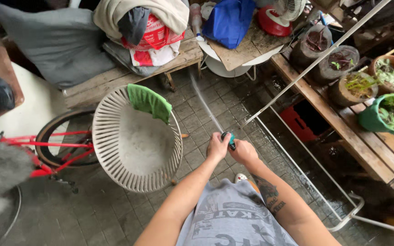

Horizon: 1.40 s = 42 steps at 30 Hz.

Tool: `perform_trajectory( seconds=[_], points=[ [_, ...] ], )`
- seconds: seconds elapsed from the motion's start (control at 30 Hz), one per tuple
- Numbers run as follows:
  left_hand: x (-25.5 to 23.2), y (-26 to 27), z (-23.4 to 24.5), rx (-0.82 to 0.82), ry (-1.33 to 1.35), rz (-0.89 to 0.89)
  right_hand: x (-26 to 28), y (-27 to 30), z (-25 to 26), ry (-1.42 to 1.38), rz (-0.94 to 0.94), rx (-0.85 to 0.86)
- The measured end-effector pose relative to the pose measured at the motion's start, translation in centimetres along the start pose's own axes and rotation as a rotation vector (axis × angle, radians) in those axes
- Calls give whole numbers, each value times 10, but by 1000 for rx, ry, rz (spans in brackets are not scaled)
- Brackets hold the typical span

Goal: The person uses a hose with a spray nozzle to water a collection of potted plants arranged on a wooden shelf and the tiled floor. They systematically direct the water stream across the plants and the surrounding area, moving the nozzle back and forth to cover different sections.

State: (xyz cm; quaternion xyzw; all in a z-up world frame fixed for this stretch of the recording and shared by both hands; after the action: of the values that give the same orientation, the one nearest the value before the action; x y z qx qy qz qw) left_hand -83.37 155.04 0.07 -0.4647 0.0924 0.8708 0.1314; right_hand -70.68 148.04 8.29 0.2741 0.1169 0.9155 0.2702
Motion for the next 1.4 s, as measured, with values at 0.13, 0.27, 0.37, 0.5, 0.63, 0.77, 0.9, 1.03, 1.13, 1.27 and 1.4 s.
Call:
perform_trajectory(
  seconds=[0.13,0.27,0.37,0.5,0.63,0.77,0.9,1.03,1.13,1.27,1.4],
  points=[
    [51,6,11,162,20,140,16,-3,-40,13,-108,37],
    [59,14,11,296,97,76,11,6,-53,24,-278,-12],
    [38,26,-1,398,279,-59,-10,31,-42,-29,-469,-131],
    [-2,35,-12,538,244,-221,-27,56,-16,-35,-512,-262],
    [-45,58,-14,520,310,-356,-39,82,-8,-39,-530,-304],
    [-66,84,-4,466,263,-469,-46,108,-13,-54,-567,-309],
    [-66,119,10,403,303,-514,-42,146,-27,-65,-502,-354],
    [-57,165,23,426,354,-449,-30,201,-33,-66,-494,-390],
    [-44,201,30,443,330,-435,-23,242,-43,-75,-508,-370],
    [-35,246,59,383,338,-524,-5,287,-59,-97,-472,-381],
    [-27,277,86,441,299,-422,14,324,-72,-114,-487,-394]
  ],
)
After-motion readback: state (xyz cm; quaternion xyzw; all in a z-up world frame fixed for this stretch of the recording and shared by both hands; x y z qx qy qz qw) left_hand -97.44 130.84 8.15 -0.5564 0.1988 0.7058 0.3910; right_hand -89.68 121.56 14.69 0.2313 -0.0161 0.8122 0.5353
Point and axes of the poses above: each hand's wrist, its own y-axis away from the middle knuckle, its own z-axis out of the back of the hand, x = y × z, the point moved 6 cm from there along -y, towards the middle knuckle, and after that the axes turned 15 degrees about -z, right-handed, at the moved point
